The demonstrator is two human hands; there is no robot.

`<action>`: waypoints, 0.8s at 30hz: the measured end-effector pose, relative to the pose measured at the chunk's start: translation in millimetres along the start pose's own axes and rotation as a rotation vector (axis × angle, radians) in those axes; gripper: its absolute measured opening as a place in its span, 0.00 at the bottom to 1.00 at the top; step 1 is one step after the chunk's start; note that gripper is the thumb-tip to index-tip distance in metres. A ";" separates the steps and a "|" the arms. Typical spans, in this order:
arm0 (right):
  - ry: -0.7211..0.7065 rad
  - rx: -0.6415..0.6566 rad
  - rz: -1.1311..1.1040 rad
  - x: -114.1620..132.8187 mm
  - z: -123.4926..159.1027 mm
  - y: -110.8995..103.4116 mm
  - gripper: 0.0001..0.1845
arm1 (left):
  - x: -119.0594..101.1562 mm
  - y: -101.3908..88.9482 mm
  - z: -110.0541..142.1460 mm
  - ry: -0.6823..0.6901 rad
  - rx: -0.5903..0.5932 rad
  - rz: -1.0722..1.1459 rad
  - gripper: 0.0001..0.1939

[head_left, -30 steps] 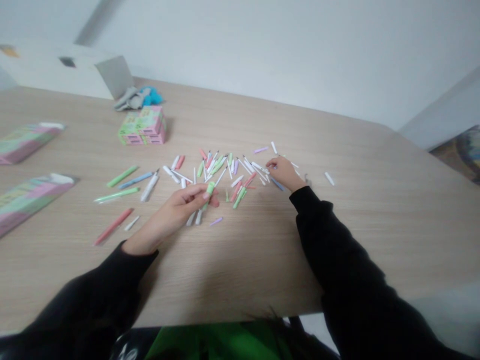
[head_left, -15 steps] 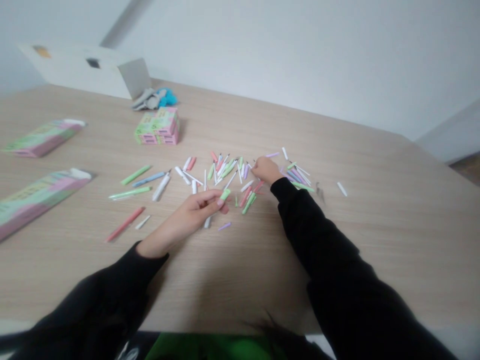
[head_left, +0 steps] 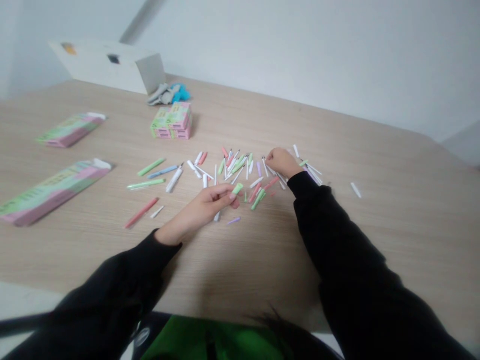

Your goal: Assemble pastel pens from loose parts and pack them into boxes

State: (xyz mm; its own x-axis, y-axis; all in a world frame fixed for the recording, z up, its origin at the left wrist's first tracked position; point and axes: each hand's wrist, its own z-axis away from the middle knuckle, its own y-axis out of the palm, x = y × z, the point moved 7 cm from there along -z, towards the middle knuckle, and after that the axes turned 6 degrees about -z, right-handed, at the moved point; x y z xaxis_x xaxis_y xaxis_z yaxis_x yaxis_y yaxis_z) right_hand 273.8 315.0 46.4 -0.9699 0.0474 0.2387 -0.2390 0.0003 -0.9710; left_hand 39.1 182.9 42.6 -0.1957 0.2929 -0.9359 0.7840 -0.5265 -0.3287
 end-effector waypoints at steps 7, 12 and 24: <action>0.042 0.013 -0.007 -3.5 -13.8 20.1 0.17 | 5.7 -2.3 0.1 -0.037 -0.028 0.016 0.19; 0.062 0.027 0.006 -7.5 -19.8 14.8 0.18 | 3.1 -1.8 -0.8 -0.019 -0.020 0.022 0.18; 0.118 0.032 0.064 5.3 -17.5 25.9 0.21 | 1.7 -3.5 -0.2 0.001 -0.031 0.030 0.16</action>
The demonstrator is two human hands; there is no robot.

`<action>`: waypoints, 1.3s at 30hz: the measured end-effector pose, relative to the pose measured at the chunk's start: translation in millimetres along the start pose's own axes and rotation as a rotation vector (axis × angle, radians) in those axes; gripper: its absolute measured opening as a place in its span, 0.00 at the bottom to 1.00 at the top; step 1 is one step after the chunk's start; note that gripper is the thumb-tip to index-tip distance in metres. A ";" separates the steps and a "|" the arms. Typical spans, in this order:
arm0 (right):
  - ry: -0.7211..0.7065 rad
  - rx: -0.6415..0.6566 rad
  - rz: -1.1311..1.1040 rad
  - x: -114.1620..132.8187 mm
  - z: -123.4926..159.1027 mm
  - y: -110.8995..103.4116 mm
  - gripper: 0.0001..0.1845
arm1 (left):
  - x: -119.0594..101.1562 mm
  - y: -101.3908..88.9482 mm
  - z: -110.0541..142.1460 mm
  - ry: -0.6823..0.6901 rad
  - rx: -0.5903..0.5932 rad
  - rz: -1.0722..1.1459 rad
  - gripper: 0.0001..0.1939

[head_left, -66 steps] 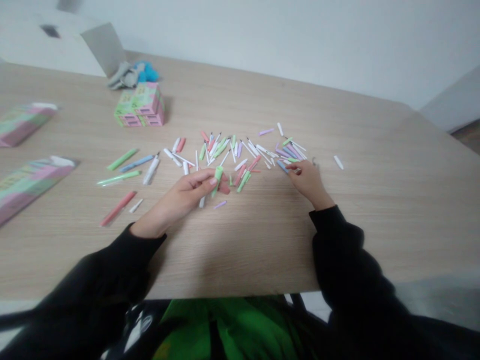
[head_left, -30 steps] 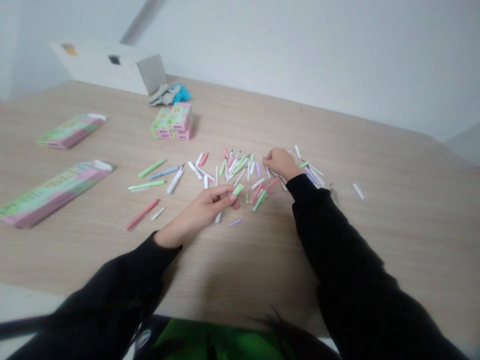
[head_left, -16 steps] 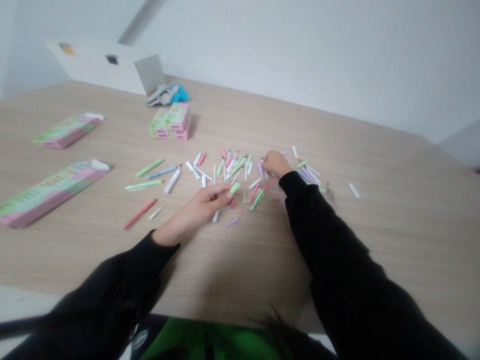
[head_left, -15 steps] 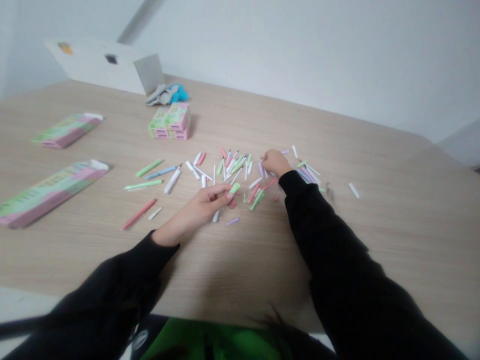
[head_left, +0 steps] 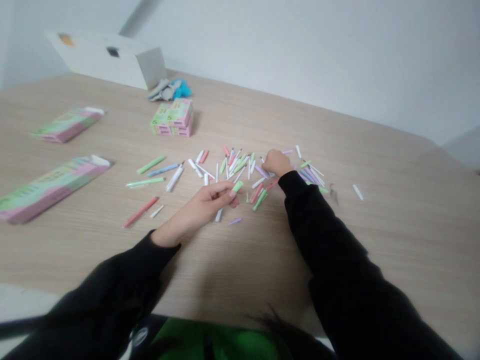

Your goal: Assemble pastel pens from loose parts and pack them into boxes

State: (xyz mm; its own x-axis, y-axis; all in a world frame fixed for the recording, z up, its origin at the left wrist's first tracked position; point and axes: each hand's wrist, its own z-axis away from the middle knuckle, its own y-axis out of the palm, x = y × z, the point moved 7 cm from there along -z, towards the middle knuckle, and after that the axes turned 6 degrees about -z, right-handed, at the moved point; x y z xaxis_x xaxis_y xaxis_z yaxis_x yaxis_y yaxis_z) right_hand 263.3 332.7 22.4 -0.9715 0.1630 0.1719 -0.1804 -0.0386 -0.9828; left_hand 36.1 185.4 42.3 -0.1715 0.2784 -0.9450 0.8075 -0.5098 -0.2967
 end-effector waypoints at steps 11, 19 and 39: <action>0.019 -0.009 -0.038 -6.0 -6.7 0.0 0.21 | -6.4 0.3 -0.3 0.007 0.009 0.047 0.14; 0.003 -0.019 -0.066 -0.7 -13.6 4.3 0.17 | -4.8 0.2 -1.0 0.003 0.000 0.083 0.13; -0.567 -0.094 -1.098 80.0 156.6 -100.3 0.12 | 1.5 12.5 6.8 -0.021 0.067 0.204 0.19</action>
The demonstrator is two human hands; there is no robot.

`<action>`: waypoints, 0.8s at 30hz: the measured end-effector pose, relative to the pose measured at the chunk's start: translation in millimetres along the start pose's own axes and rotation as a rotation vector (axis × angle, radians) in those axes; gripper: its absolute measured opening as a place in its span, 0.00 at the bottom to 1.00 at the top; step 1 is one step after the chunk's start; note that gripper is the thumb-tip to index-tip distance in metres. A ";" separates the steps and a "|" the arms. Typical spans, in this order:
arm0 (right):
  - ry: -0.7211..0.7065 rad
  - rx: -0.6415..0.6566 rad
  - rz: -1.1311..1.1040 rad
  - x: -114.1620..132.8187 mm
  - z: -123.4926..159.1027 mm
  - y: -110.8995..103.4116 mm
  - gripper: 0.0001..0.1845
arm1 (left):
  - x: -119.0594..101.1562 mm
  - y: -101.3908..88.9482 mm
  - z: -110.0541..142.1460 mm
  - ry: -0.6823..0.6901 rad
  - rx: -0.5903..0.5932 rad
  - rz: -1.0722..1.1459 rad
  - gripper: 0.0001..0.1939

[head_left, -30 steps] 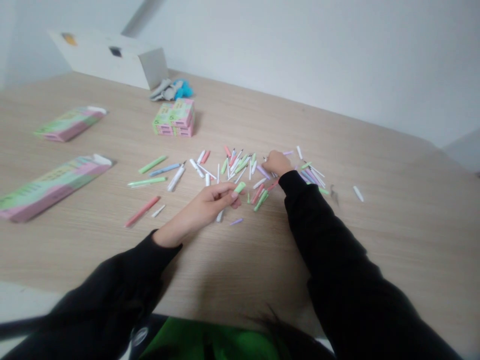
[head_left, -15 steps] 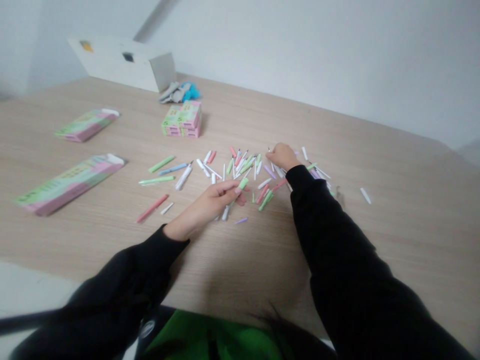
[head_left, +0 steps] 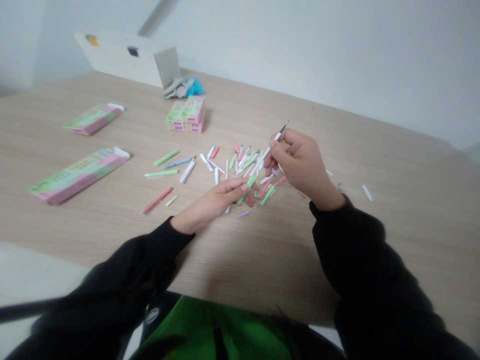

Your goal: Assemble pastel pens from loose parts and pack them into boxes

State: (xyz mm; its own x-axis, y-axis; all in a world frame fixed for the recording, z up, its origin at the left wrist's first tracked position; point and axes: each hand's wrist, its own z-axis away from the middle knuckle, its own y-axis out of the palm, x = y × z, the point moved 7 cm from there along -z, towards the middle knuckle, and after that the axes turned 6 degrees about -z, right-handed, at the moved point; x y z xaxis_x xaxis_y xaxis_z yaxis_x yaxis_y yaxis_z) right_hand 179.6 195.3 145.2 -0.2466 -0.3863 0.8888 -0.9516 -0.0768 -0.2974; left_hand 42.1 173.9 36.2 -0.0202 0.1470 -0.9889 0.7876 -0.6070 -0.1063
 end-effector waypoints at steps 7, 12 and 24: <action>-0.020 -0.049 0.022 9.4 6.6 -12.9 0.13 | -6.6 3.7 -1.1 0.008 0.028 0.037 0.17; 0.007 -0.026 0.003 10.3 8.7 -11.9 0.13 | -7.6 2.9 -1.5 0.023 0.031 0.028 0.17; 0.144 0.190 -0.093 -25.9 31.7 8.6 0.18 | -1.4 9.6 -1.3 -0.023 0.023 0.321 0.14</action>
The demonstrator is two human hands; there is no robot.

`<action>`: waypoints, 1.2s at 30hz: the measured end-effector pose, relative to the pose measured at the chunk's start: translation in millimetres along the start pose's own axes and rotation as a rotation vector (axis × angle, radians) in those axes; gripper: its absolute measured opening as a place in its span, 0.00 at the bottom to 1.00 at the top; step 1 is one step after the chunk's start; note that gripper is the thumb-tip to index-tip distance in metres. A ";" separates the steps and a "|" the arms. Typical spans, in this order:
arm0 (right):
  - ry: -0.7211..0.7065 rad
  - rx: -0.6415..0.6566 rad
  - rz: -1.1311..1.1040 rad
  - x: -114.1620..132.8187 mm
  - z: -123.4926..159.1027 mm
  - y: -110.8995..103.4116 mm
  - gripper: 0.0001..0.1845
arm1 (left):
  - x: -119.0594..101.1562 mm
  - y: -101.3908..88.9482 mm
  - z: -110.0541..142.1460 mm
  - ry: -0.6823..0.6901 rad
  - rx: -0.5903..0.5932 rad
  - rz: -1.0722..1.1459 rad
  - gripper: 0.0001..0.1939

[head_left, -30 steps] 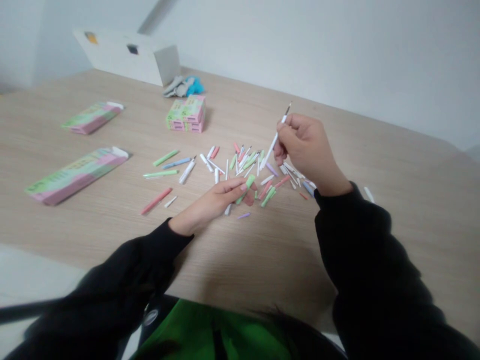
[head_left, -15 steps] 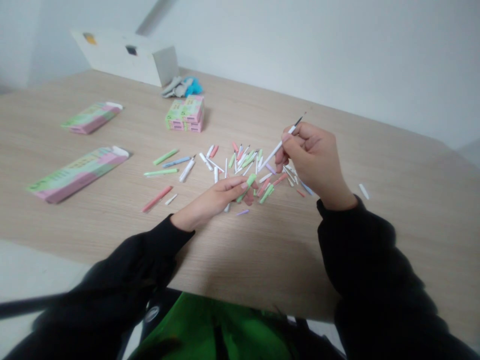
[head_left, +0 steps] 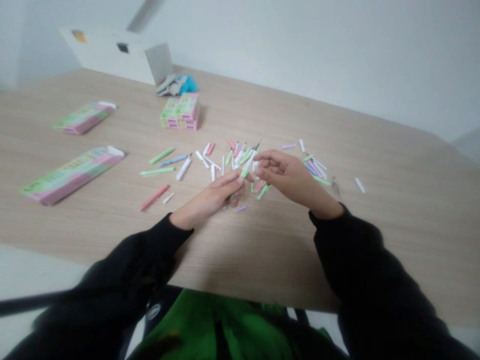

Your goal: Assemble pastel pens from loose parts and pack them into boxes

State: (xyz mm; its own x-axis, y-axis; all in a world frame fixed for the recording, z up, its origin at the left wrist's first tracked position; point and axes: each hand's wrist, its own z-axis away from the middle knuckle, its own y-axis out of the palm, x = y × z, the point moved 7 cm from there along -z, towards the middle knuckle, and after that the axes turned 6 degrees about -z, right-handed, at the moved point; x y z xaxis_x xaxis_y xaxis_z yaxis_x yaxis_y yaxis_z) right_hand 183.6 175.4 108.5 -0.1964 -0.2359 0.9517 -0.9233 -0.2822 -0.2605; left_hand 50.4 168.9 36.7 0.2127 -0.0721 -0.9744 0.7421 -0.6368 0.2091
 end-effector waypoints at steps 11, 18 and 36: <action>0.282 -0.512 0.595 -46.0 90.0 -145.0 0.10 | -15.4 1.6 3.9 0.015 -0.011 0.041 0.14; 0.444 -0.549 0.871 -104.8 135.4 -174.5 0.15 | -2.2 -3.6 1.7 -0.016 -0.024 -0.029 0.18; 0.515 -0.824 0.871 -131.5 170.1 -225.2 0.15 | 15.1 -0.9 5.5 -0.076 -0.077 -0.143 0.17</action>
State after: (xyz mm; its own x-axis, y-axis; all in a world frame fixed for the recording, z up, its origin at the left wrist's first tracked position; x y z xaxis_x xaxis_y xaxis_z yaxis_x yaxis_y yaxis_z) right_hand 473.5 111.9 14.3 -0.7627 0.3822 0.5218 -0.3227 0.4743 -0.8191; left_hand 49.5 164.2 21.3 0.0550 -0.0446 -0.9975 0.8082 -0.5846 0.0707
